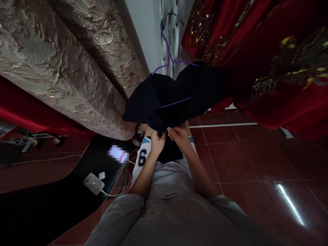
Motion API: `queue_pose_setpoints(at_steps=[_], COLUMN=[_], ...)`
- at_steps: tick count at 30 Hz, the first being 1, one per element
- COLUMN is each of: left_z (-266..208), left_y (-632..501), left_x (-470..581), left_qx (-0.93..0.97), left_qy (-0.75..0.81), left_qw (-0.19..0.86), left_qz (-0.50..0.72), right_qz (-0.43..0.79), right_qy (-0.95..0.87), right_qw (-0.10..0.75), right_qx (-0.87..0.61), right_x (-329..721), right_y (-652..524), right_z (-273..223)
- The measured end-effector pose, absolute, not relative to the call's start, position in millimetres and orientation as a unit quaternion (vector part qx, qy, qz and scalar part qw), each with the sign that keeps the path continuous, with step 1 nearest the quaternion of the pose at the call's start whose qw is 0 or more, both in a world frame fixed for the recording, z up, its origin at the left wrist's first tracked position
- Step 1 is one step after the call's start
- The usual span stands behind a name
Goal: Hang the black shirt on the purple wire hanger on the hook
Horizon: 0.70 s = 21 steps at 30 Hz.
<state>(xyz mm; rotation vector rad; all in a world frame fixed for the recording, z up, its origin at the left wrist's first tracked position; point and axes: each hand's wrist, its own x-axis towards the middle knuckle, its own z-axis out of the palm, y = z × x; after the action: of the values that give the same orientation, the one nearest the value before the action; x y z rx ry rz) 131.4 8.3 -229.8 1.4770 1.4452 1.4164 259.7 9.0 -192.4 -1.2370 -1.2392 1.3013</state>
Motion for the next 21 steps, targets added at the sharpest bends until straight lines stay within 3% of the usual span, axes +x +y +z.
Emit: queue_pose_setpoints(at_steps=[5,12,14,18,21], left_z=[-242,-236,-238,-219,-176], left_y=[24,47,55,61,53], left_x=[132,127,118,101,99], left_qx=[0.587,0.634,0.643,0.672,0.690], left_qy=[0.506,0.551,0.562,0.569,0.517], left_qw=[0.308,0.243,0.234,0.233,0.220], left_qz=[0.551,0.486,0.465,0.413,0.456], right_qz=[0.508,0.452,0.443,0.477,0.481], right_qy=[-0.602,-0.517,-0.516,-0.568,-0.574], right_qw=[0.390,0.615,0.640,0.582,0.569], right_qx=[-0.477,-0.388,-0.356,-0.334,-0.340], right_x=[264,265,260,252,252], right_y=[22,57,59,56,54], right_z=[-168,-71,-50,-47,-53])
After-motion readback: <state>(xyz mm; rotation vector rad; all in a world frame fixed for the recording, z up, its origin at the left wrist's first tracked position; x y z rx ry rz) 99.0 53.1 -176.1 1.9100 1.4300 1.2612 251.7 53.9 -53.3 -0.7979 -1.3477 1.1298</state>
